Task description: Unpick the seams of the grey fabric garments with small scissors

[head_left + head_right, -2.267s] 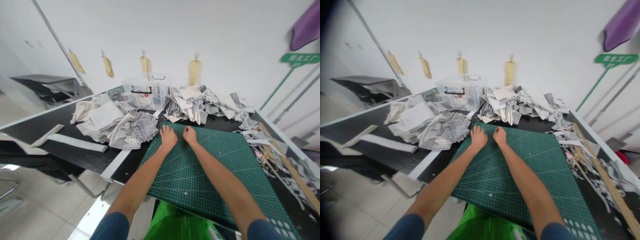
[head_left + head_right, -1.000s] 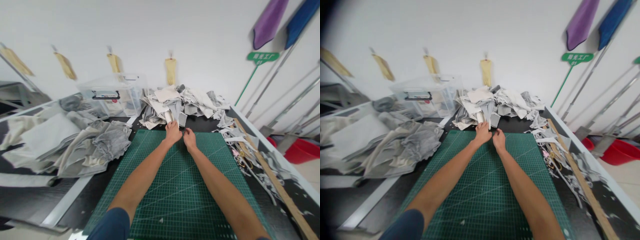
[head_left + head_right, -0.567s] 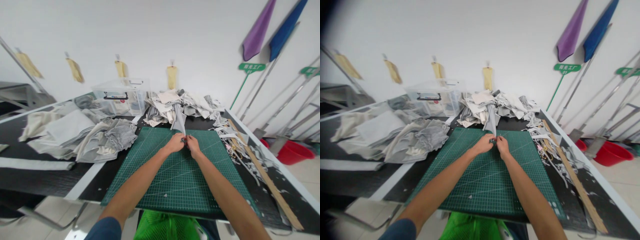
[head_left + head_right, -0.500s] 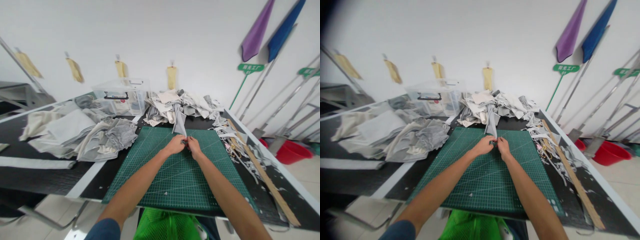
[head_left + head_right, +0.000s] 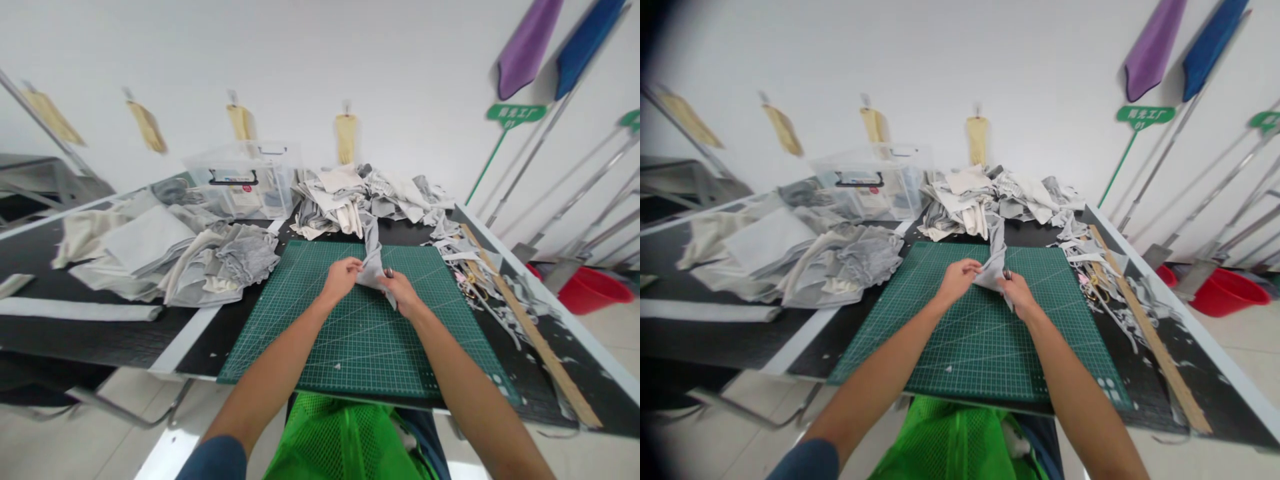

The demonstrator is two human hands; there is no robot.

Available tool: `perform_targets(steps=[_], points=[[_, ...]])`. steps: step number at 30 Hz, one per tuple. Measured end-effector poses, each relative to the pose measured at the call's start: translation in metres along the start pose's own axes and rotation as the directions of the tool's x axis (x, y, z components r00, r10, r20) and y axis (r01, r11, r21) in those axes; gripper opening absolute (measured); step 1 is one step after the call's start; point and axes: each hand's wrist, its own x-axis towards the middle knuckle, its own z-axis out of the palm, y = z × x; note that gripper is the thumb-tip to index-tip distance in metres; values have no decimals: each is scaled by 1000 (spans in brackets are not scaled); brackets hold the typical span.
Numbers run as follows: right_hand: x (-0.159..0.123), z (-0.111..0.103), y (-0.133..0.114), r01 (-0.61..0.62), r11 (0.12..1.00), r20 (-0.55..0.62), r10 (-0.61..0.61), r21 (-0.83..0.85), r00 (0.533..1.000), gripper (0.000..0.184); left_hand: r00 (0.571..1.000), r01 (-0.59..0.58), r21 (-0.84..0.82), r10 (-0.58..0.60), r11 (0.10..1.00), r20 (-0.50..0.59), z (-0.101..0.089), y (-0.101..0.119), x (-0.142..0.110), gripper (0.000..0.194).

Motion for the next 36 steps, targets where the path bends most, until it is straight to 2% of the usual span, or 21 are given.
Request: perform_targets(steps=[1, 3, 6, 8, 10, 12, 15, 17, 19, 21, 24, 25, 27, 29, 31, 34, 36], points=[[-1, -1, -2, -18, 1000, 29, 17, 18, 999, 27, 996, 48, 37, -45, 998, -71, -4, -6, 4, 33], [-3, -3, -5, -51, 998, 99, 46, 44, 994, 29, 988, 132, 146, -118, 981, -99, -9, -18, 7, 31], [-6, -7, -9, -46, 998, 178, 37, 51, 983, 34, 987, 157, 265, -163, 951, -1, -9, -29, 7, 40], [-6, -11, -10, 1, 998, 178, -11, 56, 984, 37, 981, 160, 242, -181, 957, 67, -7, -31, 6, 44], [-3, -18, -10, 55, 997, 115, -60, 47, 992, 42, 974, 204, 122, -214, 971, 76, -8, -29, 7, 45], [2, -25, -8, 83, 997, 0, -83, 4, 997, 48, 965, 263, -72, -262, 962, 32, -12, -24, 9, 43], [9, -36, -1, 60, 994, -134, -72, -89, 988, 53, 946, 304, -359, -323, 883, 5, -24, -14, 11, 37], [12, -41, 2, 55, 988, -143, -75, -142, 987, 46, 940, 325, -482, -334, 814, 69, -33, -8, 11, 29], [13, -44, 3, 93, 966, -154, -133, -240, 979, 35, 933, 356, -568, -317, 742, 170, -40, -3, 10, 23], [12, -43, 0, 161, 899, -222, -269, -408, 937, 28, 929, 369, -632, -262, 681, 260, -45, 4, 6, 27], [4, -34, -13, 270, 749, -312, -535, -605, 785, 30, 934, 344, -688, -157, 639, 321, -46, 15, -1, 40], [-1, -28, -18, 328, 717, -297, -596, -615, 746, 32, 936, 334, -695, -138, 637, 324, -44, 19, -3, 42], [-13, -13, -26, 467, 681, -218, -669, -564, 711, 34, 942, 317, -700, -124, 639, 313, -39, 25, -8, 42], [-25, 3, -31, 564, 678, -47, -658, -472, 751, 38, 955, 286, -697, -135, 658, 265, -33, 29, -13, 37], [-33, 17, -32, 584, 692, 72, -617, -425, 784, 45, 967, 255, -654, -168, 712, 194, -28, 31, -15, 31], [-36, 27, -29, 529, 734, 120, -534, -426, 837, 49, 981, 191, -446, -188, 874, 52, -25, 34, -17, 28], [-33, 27, -28, 485, 766, 91, -496, -423, 864, 35, 993, 88, -225, -103, 970, -57, -26, 35, -16, 28]])
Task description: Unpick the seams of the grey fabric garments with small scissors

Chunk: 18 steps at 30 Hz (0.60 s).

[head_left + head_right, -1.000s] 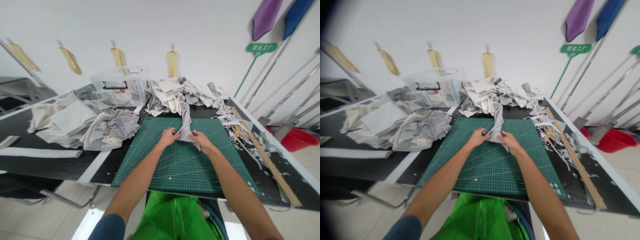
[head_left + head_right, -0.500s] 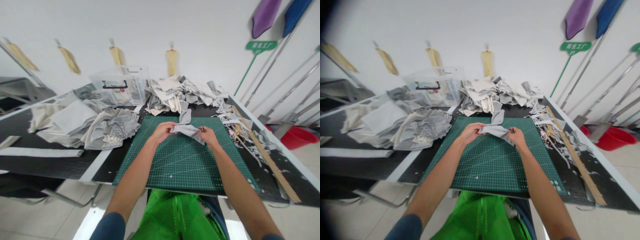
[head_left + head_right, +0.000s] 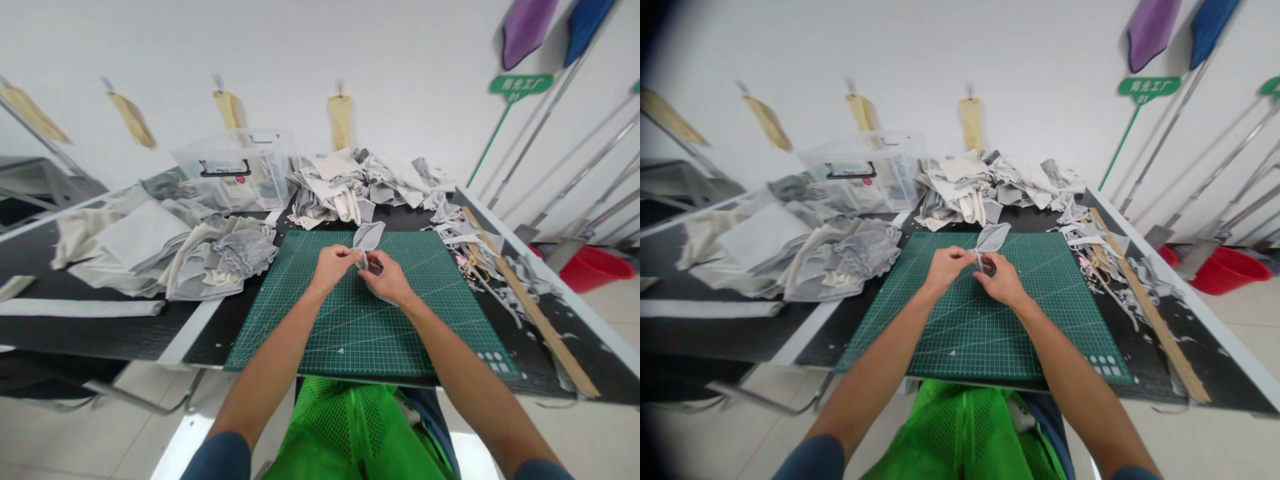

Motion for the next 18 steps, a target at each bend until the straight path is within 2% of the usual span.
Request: perform_targets(steps=[2, 4, 6, 8, 10, 11, 14, 18], points=[[2, -3, 3, -33, 998, -23, 34, 55, 999, 23, 990, -121, 175, 131, 977, -50, -2, 2, 1, 25], [3, -7, 4, -54, 984, -26, 59, 169, 998, 23, 981, -175, 194, 187, 965, -47, -3, 3, 1, 22], [3, -10, 4, -117, 935, 22, 116, 335, 993, 25, 987, -158, 71, 158, 985, 4, -2, 3, 1, 22], [1, -11, 2, -227, 830, 105, 201, 509, 974, 26, 990, -110, -95, 117, 989, 73, -1, 3, 0, 25], [-2, -11, 0, -325, 718, 194, 261, 616, 946, 26, 988, -85, -207, 109, 975, 108, 1, 3, -2, 29], [-3, -11, -1, -353, 688, 227, 271, 634, 935, 28, 987, -85, -237, 114, 968, 110, 2, 4, -3, 32], [-5, -11, -7, -330, 718, 250, 219, 613, 943, 34, 989, -93, -253, 119, 963, 88, 3, 7, -6, 36], [-5, -7, -16, -157, 797, 111, 114, 583, 987, 38, 990, -112, -198, 125, 974, 57, 7, 11, -8, 37]])
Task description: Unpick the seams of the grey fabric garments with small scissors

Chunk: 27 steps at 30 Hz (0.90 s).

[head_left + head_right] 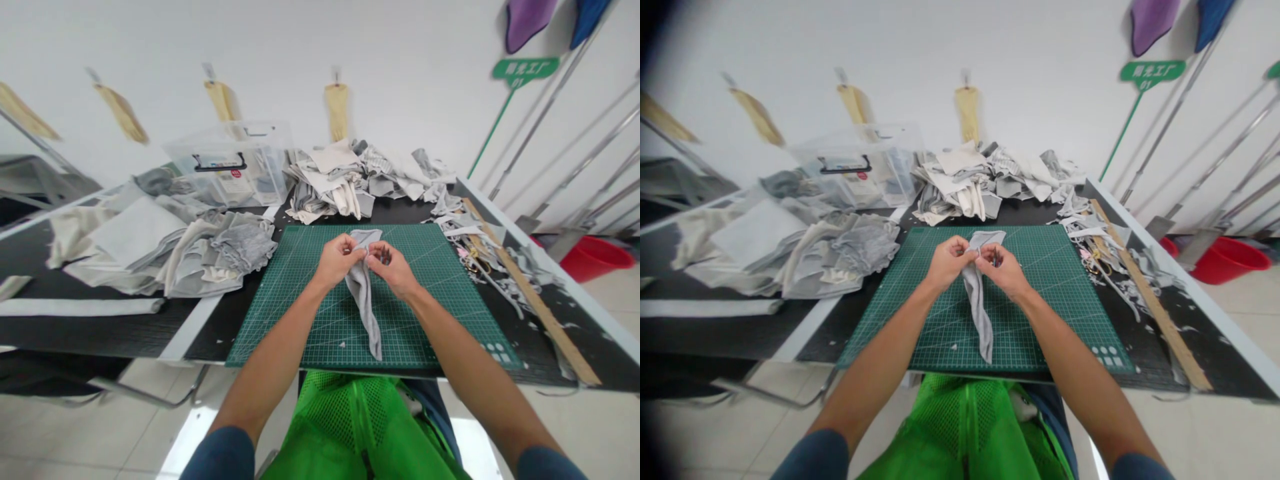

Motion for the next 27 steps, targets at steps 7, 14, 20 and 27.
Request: perform_targets(steps=[7, 14, 20, 27], points=[[1, 4, -3, -64, 991, -90, 75, 115, 993, 40, 991, 123, -210, -110, 970, 72, 3, -1, -1, 37], [3, 1, -5, -104, 976, -112, 127, 193, 985, 44, 987, 156, -355, -128, 922, 99, -3, -2, 0, 28], [1, 2, -4, -123, 971, -124, 150, 203, 981, 44, 992, 122, -377, -99, 918, 79, -1, -1, 0, 30], [1, 4, -4, -110, 981, -95, 127, 162, 987, 43, 998, 28, -362, -8, 932, 56, -1, -1, 0, 34]])
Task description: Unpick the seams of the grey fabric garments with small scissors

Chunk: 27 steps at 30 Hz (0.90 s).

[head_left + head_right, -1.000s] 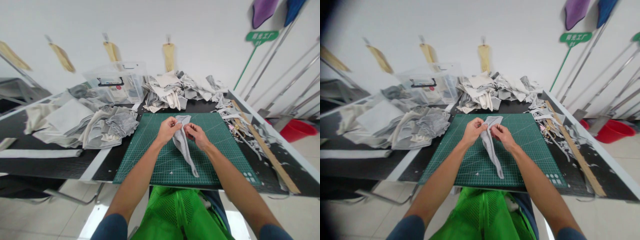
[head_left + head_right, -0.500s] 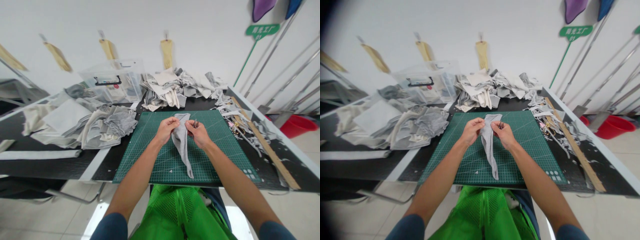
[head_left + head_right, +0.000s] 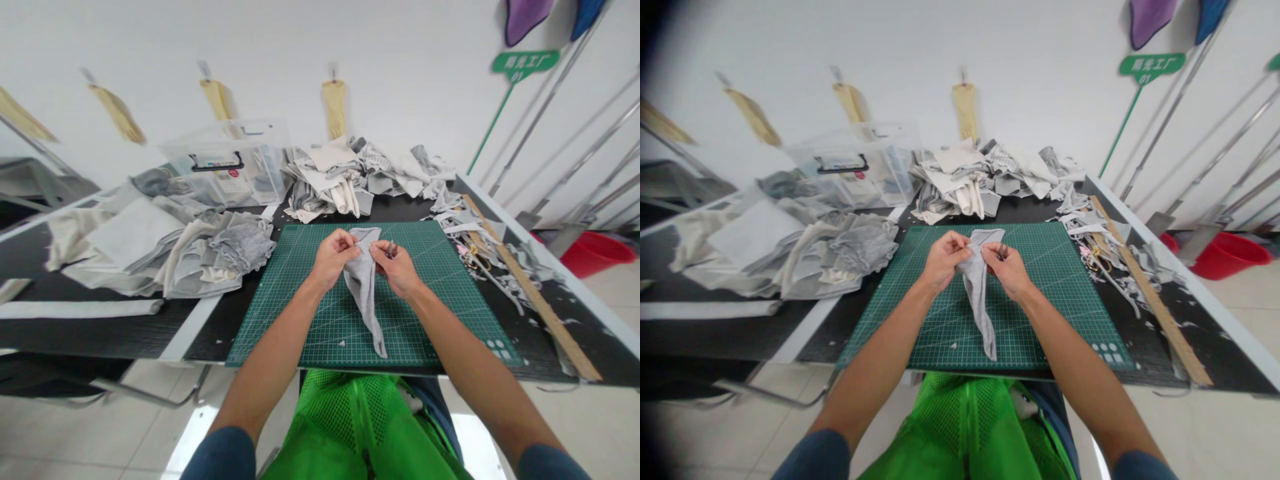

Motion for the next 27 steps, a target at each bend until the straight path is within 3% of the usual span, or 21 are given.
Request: perform_targets(steps=[4, 9, 14, 18, 23, 27], points=[[0, 1, 0, 7, 1000, 6, -7, -15, 1000, 42, 999, -50, 2, 50, 999, -5, -1, 2, 0, 31], [-1, 1, 0, 0, 1000, 4, 0, -20, 1000, 43, 999, -32, -20, 31, 999, -39, 0, 2, 1, 34], [-1, 0, 2, 13, 999, -6, -14, -40, 1000, 43, 994, 109, 57, -110, 992, 12, 0, 0, -1, 43], [0, -1, 4, 40, 996, -1, -40, -77, 999, 41, 972, 225, 141, -232, 964, 39, 0, 0, -2, 32], [0, -1, 4, 38, 995, -16, -40, -95, 999, 42, 981, 195, 100, -194, 976, -28, -2, 0, 0, 28], [-2, -1, 2, 65, 990, 37, -60, -124, 997, 38, 985, 162, 38, -159, 986, -70, 2, 0, 0, 25]])
